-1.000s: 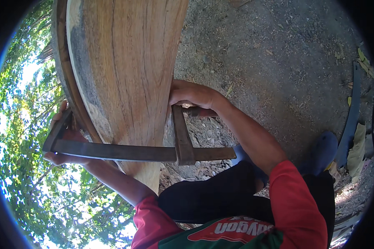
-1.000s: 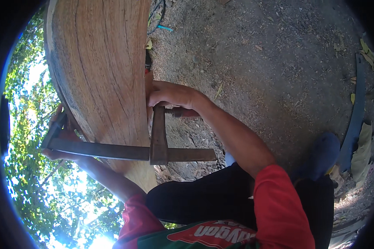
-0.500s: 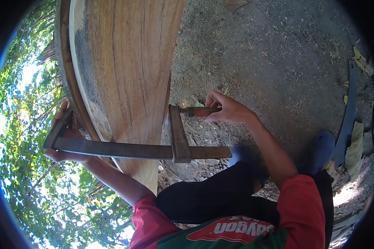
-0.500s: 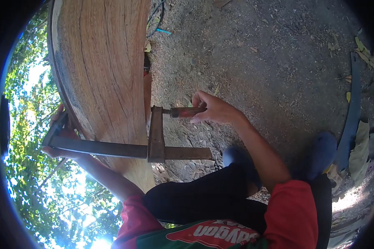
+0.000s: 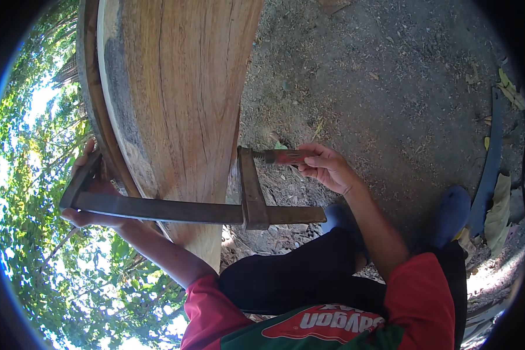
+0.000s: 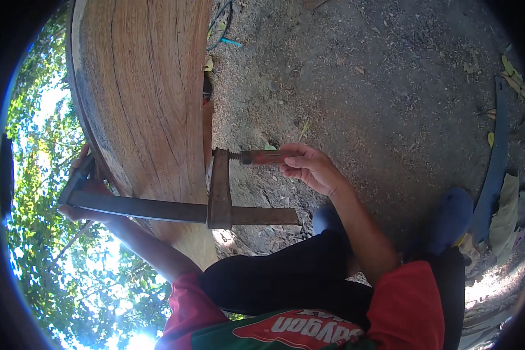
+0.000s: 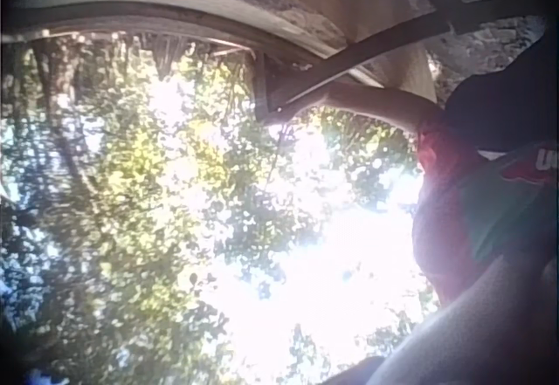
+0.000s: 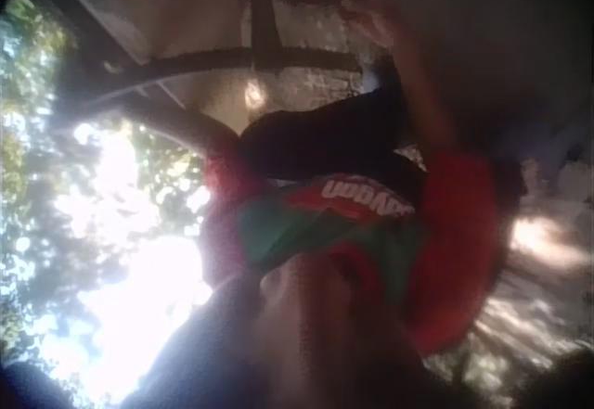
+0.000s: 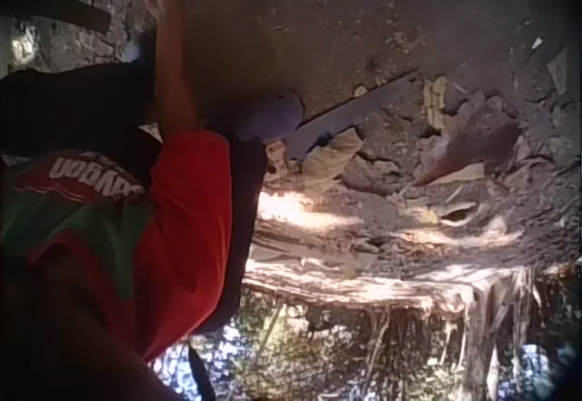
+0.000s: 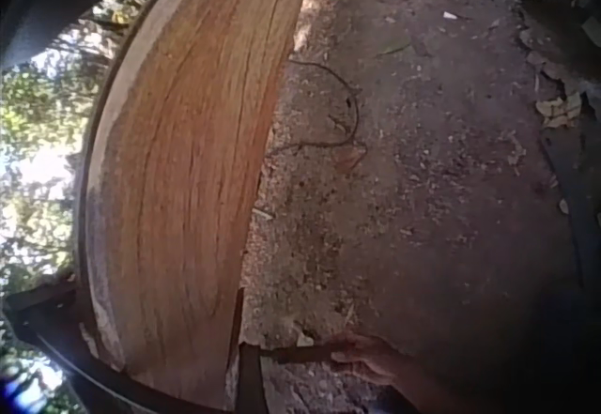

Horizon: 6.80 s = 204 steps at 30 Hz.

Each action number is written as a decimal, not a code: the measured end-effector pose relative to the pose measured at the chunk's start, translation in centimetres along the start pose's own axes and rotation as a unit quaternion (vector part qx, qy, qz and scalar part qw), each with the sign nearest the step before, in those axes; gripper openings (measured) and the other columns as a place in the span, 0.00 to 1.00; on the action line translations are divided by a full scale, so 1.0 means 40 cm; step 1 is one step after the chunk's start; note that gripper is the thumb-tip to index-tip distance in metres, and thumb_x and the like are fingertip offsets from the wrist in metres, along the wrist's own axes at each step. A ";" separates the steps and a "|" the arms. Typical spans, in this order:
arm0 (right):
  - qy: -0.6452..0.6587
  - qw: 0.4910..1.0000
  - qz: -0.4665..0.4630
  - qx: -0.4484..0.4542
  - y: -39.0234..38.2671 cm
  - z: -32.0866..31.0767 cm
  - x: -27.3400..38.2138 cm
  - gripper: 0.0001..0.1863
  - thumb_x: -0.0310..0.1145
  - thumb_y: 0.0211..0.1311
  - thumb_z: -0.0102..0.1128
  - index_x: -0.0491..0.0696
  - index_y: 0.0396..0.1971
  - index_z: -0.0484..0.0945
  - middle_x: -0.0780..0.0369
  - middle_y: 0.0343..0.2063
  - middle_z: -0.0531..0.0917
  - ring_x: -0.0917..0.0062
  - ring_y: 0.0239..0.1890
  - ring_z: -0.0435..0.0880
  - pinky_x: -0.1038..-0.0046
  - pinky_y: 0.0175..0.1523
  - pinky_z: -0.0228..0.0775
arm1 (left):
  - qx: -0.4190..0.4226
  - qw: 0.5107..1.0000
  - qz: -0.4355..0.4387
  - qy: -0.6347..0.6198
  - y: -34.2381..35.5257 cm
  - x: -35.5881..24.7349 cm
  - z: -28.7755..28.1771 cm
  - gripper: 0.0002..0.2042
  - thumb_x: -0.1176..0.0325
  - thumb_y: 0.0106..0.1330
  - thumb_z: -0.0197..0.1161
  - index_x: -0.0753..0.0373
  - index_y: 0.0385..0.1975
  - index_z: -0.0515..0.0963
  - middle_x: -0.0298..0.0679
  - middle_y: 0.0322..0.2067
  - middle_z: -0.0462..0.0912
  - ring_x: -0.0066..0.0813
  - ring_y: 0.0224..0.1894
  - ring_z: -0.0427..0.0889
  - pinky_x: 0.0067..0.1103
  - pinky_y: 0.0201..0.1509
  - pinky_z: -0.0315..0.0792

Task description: The person constructs a wooden frame by applying glue to a small wooden piece, positioning it against a curved wooden beam, and securing it with a bar clamp.

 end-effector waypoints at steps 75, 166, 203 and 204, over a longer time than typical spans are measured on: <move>-0.133 0.977 -0.028 0.165 0.208 0.341 0.141 0.34 0.37 0.55 0.60 0.39 0.61 0.63 0.54 0.55 0.73 0.66 0.60 0.70 0.62 0.68 0.58 | -0.016 1.000 -0.003 0.010 0.013 0.030 -0.023 0.50 0.25 0.58 0.31 0.76 0.45 0.74 0.64 0.45 0.77 0.53 0.51 0.77 0.38 0.60 0.68; -0.529 0.828 -0.175 0.059 0.174 0.361 0.137 0.20 0.37 0.61 0.46 0.42 0.49 0.73 0.57 0.45 0.77 0.73 0.49 0.75 0.71 0.56 0.65 | -0.144 0.825 -0.328 -0.437 -0.542 0.338 0.431 0.33 0.57 0.60 0.66 0.68 0.60 0.62 0.44 0.57 0.70 0.36 0.62 0.66 0.33 0.69 0.53; -0.100 0.984 -0.039 -0.145 -0.016 0.063 -0.071 0.22 0.50 0.67 0.54 0.49 0.50 0.69 0.69 0.24 0.72 0.83 0.23 0.70 0.78 0.31 0.65 | -0.138 0.880 -0.276 -0.360 -0.513 0.285 0.393 0.39 0.39 0.51 0.68 0.66 0.53 0.71 0.41 0.45 0.78 0.30 0.48 0.75 0.27 0.51 0.68; -0.105 0.984 -0.038 -0.140 -0.015 0.052 -0.061 0.22 0.50 0.67 0.54 0.49 0.50 0.69 0.69 0.24 0.72 0.83 0.23 0.70 0.78 0.31 0.65 | -0.130 0.864 -0.287 -0.392 -0.509 0.283 0.411 0.40 0.40 0.51 0.69 0.66 0.56 0.69 0.42 0.47 0.76 0.31 0.49 0.75 0.28 0.53 0.68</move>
Point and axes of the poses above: each hand's wrist, its own y-axis towards the middle knuckle, its own z-axis out of the palm, x = y × z, the point moved 4 cm from there along y, towards the middle knuckle
